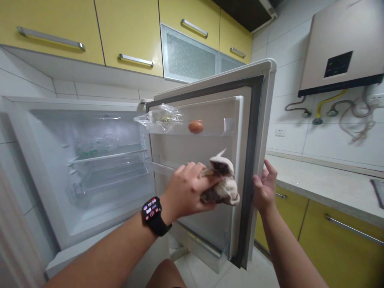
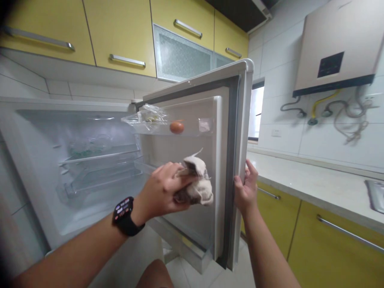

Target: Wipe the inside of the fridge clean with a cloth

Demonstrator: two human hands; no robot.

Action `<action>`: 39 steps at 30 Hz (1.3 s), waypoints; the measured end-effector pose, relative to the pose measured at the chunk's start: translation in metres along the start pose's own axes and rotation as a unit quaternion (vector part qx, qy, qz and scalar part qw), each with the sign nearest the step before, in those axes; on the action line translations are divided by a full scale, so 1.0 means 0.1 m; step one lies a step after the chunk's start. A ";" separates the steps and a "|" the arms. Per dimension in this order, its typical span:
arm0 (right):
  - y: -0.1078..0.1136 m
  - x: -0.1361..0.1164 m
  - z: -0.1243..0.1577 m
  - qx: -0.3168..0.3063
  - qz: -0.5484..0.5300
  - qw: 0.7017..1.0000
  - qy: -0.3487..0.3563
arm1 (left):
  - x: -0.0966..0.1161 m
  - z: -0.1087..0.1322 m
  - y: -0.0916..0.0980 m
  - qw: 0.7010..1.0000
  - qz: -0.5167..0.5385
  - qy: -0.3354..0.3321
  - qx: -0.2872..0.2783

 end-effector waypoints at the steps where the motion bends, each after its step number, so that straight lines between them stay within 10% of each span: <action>1: 0.00 0.00 0.00 0.004 0.002 1.000 -0.009 | -0.16 -0.04 0.03 0.998 0.033 0.043 -0.022; 9: 0.00 -0.05 0.04 0.002 -0.022 0.998 -0.063 | -1.65 -0.15 0.06 0.893 0.150 0.316 -0.284; 16: -0.02 -0.09 0.03 0.009 -0.040 0.998 -0.058 | -2.46 0.06 0.10 0.864 0.068 0.406 -0.290; 23: -0.02 -0.07 0.01 0.018 -0.034 0.998 -0.059 | -2.17 -0.11 -0.13 0.846 0.129 0.398 -0.330; 34: 0.01 -0.05 0.03 0.024 -0.018 0.999 -0.044 | -0.76 -0.79 -0.44 0.844 0.329 0.213 -0.367; 39: -0.01 -0.05 0.04 0.026 -0.029 0.998 -0.048 | -0.60 -0.86 -0.47 0.856 0.324 0.191 -0.355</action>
Point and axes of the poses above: each hand's wrist, its own z-axis away from the middle knuckle, its own y-axis out of the back of the hand, x = y × z, the point moved 5 cm from there along -z, towards the middle knuckle, and after that the axes turned 8 degrees about z, right-handed, at the moved point
